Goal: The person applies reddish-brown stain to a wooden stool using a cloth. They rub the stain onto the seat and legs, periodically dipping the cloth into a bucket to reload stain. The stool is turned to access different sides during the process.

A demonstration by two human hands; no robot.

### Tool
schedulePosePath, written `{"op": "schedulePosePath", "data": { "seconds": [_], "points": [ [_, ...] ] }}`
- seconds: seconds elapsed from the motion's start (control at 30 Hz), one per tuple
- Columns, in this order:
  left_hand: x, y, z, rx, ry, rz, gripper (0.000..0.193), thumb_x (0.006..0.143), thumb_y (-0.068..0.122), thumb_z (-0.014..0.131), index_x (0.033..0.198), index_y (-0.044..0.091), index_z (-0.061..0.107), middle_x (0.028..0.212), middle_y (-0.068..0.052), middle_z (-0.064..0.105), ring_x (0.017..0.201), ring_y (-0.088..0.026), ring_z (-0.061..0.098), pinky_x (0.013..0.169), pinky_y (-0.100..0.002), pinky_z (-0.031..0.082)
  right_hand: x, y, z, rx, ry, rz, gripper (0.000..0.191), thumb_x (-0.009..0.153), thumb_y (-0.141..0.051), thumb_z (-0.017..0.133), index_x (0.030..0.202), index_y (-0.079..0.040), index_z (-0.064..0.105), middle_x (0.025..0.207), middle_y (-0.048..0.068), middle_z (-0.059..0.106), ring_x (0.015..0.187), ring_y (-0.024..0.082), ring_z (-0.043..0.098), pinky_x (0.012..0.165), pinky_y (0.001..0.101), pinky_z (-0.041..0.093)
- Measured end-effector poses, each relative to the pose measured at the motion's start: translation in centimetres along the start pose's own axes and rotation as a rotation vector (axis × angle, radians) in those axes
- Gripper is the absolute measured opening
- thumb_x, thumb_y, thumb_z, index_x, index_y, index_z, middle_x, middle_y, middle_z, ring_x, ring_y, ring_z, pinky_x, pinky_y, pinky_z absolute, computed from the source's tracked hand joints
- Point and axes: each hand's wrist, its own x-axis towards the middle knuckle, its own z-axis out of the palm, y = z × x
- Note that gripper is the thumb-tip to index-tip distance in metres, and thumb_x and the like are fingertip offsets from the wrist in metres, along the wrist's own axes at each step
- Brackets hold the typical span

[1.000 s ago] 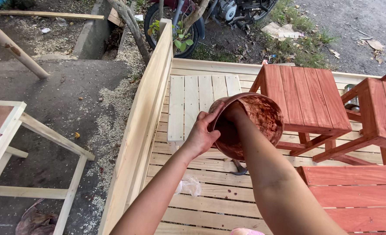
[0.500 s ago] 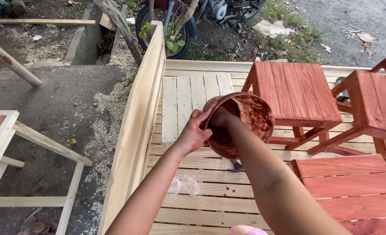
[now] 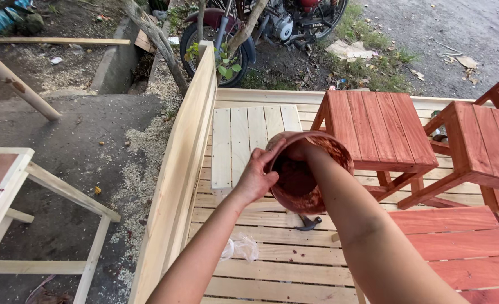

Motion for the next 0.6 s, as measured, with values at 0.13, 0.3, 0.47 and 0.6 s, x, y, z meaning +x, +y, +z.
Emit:
{"op": "schedulePosePath", "data": {
  "seconds": [0.13, 0.3, 0.47, 0.6],
  "points": [
    [-0.2, 0.3, 0.3, 0.049, 0.010, 0.082, 0.092, 0.078, -0.008, 0.061, 0.156, 0.037, 0.045, 0.113, -0.011, 0.044, 0.109, -0.026, 0.054, 0.111, -0.030, 0.044, 0.4, -1.0, 0.7, -0.033, 0.030, 0.072, 0.035, 0.087, -0.025, 0.073, 0.117, -0.007, 0.074, 0.122, 0.018, 0.071, 0.113, 0.030, 0.068, 0.095, 0.0404, 0.056],
    [0.5, 0.4, 0.4, -0.048, 0.086, -0.027, 0.091, 0.078, -0.007, 0.061, 0.155, 0.038, 0.044, 0.118, -0.012, 0.043, 0.113, -0.026, 0.055, 0.113, -0.032, 0.043, 0.3, -1.8, 0.4, -0.086, 0.090, 0.088, 0.033, 0.086, -0.024, 0.074, 0.114, -0.006, 0.076, 0.119, 0.018, 0.072, 0.110, 0.031, 0.070, 0.092, 0.0408, 0.057],
    [2.5, 0.6, -0.8, -0.319, 0.186, -0.210, 0.083, 0.082, -0.006, 0.056, 0.155, 0.032, 0.041, 0.121, -0.011, 0.053, 0.100, -0.027, 0.067, 0.083, -0.039, 0.057, -1.1, -1.1, -2.7, -0.202, 0.148, 0.069, 0.032, 0.085, -0.023, 0.076, 0.111, -0.005, 0.078, 0.117, 0.019, 0.074, 0.107, 0.031, 0.073, 0.090, 0.0412, 0.059],
    [4.2, 1.0, -1.3, -0.410, 0.215, -0.108, 0.081, 0.087, -0.007, 0.055, 0.161, 0.024, 0.043, 0.133, -0.020, 0.070, 0.099, -0.027, 0.074, 0.074, -0.039, 0.064, -3.6, -1.3, -5.3, -0.237, 0.277, 0.042, 0.029, 0.086, -0.018, 0.074, 0.111, -0.005, 0.080, 0.112, 0.021, 0.076, 0.103, 0.033, 0.074, 0.087, 0.0426, 0.060]
  ]
}}
